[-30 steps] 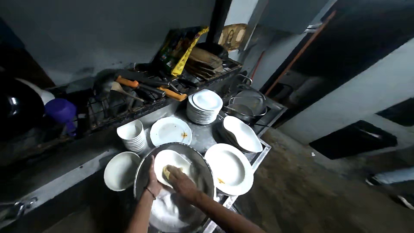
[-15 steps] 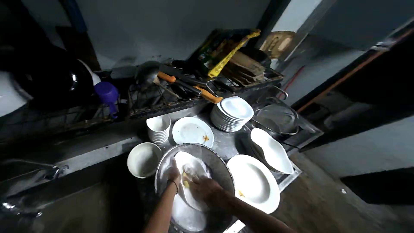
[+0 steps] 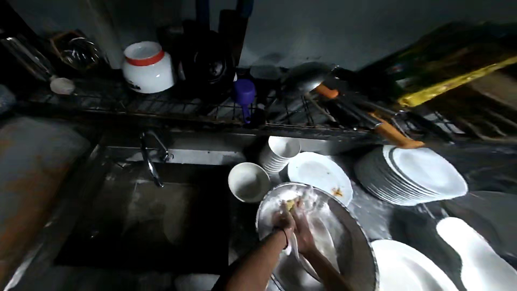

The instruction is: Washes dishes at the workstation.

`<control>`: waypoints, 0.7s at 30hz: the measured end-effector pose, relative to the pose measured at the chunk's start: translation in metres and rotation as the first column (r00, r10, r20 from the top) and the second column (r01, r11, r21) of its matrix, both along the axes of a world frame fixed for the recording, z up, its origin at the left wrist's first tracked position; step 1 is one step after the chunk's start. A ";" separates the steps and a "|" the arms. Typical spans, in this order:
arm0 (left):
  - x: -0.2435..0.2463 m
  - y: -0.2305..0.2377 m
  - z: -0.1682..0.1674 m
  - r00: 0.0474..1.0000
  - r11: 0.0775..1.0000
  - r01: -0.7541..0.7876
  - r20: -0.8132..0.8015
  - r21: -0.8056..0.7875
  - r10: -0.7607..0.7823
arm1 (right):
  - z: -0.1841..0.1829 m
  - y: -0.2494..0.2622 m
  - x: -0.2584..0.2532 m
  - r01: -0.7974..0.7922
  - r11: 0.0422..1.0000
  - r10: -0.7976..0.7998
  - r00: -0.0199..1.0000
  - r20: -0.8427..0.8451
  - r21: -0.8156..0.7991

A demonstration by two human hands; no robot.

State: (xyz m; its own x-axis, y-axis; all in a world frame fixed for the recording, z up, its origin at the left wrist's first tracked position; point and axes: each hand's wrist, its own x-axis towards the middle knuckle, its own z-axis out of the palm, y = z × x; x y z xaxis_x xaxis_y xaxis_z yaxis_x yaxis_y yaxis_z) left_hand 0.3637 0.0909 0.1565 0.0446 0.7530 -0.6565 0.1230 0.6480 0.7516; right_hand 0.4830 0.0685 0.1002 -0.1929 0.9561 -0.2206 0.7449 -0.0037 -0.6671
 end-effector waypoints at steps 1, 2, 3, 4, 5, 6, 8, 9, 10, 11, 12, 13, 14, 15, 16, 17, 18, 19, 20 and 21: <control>-0.004 -0.003 0.002 0.999 0.999 0.047 -0.026 0.017 -0.046 | 0.008 -0.012 -0.012 0.142 0.983 -0.171 0.945 -0.278 -0.120; -0.009 -0.006 0.002 0.998 0.998 0.058 -0.034 0.010 -0.057 | 0.022 -0.027 -0.015 0.160 0.954 -0.249 0.894 -0.374 -0.253; -0.010 -0.003 -0.002 0.997 0.998 0.058 -0.042 -0.013 -0.058 | 0.037 -0.038 -0.007 0.089 0.941 -0.202 0.921 -0.333 -0.326; -0.012 0.001 -0.001 0.992 0.995 0.087 -0.088 -0.039 -0.090 | 0.055 -0.046 0.005 -0.044 0.927 -0.042 0.974 -0.221 -0.371; -0.012 0.004 0.002 0.987 0.992 0.101 -0.116 -0.071 -0.109 | 0.076 -0.054 0.016 -0.170 0.898 0.162 0.985 -0.053 -0.407; -0.013 0.007 0.001 0.986 0.988 0.117 -0.103 -0.104 -0.128 | 0.099 -0.060 0.023 -0.261 0.841 0.365 0.921 0.140 -0.473; -0.020 0.014 0.005 0.981 0.968 0.174 -0.059 -0.180 -0.187 | 0.133 -0.069 0.031 -0.368 0.781 0.569 0.751 0.334 -0.504; -0.023 0.017 0.005 0.975 0.955 0.206 -0.043 -0.213 -0.220 | 0.148 -0.071 0.039 -0.413 0.804 0.564 0.757 0.328 -0.429; -0.026 0.019 0.005 0.955 0.934 0.283 -0.027 -0.218 -0.296 | 0.158 -0.068 0.049 -0.454 0.844 0.525 0.806 0.272 -0.285; -0.030 0.022 0.005 0.915 0.899 0.390 -0.021 -0.197 -0.402 | 0.166 -0.061 0.058 -0.455 0.883 0.469 0.868 0.164 -0.113; -0.033 0.026 0.007 0.862 0.851 0.497 -0.015 -0.168 -0.506 | 0.173 -0.050 0.065 -0.399 0.917 0.399 0.917 0.011 0.025; -0.035 0.028 0.014 0.822 0.815 0.566 0.010 -0.122 -0.569 | 0.181 -0.038 0.067 -0.299 0.952 0.305 0.944 -0.126 0.066; -0.037 0.028 0.023 0.831 0.830 0.555 0.088 -0.056 -0.549 | 0.187 -0.023 0.068 -0.188 0.981 0.193 0.957 -0.218 0.044; -0.038 0.025 0.036 0.851 0.867 0.497 0.184 0.019 -0.492 | 0.190 -0.007 0.067 -0.086 0.996 0.090 0.959 -0.270 0.028; -0.038 0.024 0.047 0.851 0.890 0.443 0.260 0.110 -0.456 | 0.189 0.008 0.066 0.008 0.999 0.006 0.955 -0.296 0.047; -0.039 0.027 0.057 0.836 0.886 0.410 0.300 0.217 -0.460 | 0.185 0.023 0.065 0.081 0.992 -0.051 0.956 -0.287 0.093; -0.040 0.030 0.067 0.827 0.860 0.390 0.285 0.330 -0.484 | 0.181 0.037 0.064 0.134 0.975 -0.083 0.960 -0.267 0.178; -0.039 0.031 0.080 0.834 0.826 0.379 0.232 0.417 -0.500 | 0.174 0.050 0.060 0.186 0.946 -0.114 0.958 -0.263 0.266; -0.037 0.030 0.091 0.842 0.788 0.383 0.168 0.481 -0.512 | 0.167 0.058 0.051 0.262 0.909 -0.165 0.941 -0.296 0.325; -0.034 0.030 0.096 0.858 0.770 0.375 0.121 0.515 -0.499 | 0.161 0.062 0.037 0.363 0.859 -0.237 0.906 -0.349 0.360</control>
State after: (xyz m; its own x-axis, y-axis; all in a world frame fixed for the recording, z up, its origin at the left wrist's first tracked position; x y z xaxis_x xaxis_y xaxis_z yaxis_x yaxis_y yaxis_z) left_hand 0.3302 0.1209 0.2528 0.5509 0.8184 -0.1636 0.0856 0.1396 0.9865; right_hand 0.5200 0.1307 0.2611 0.1250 0.9674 0.2203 0.5304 0.1225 -0.8389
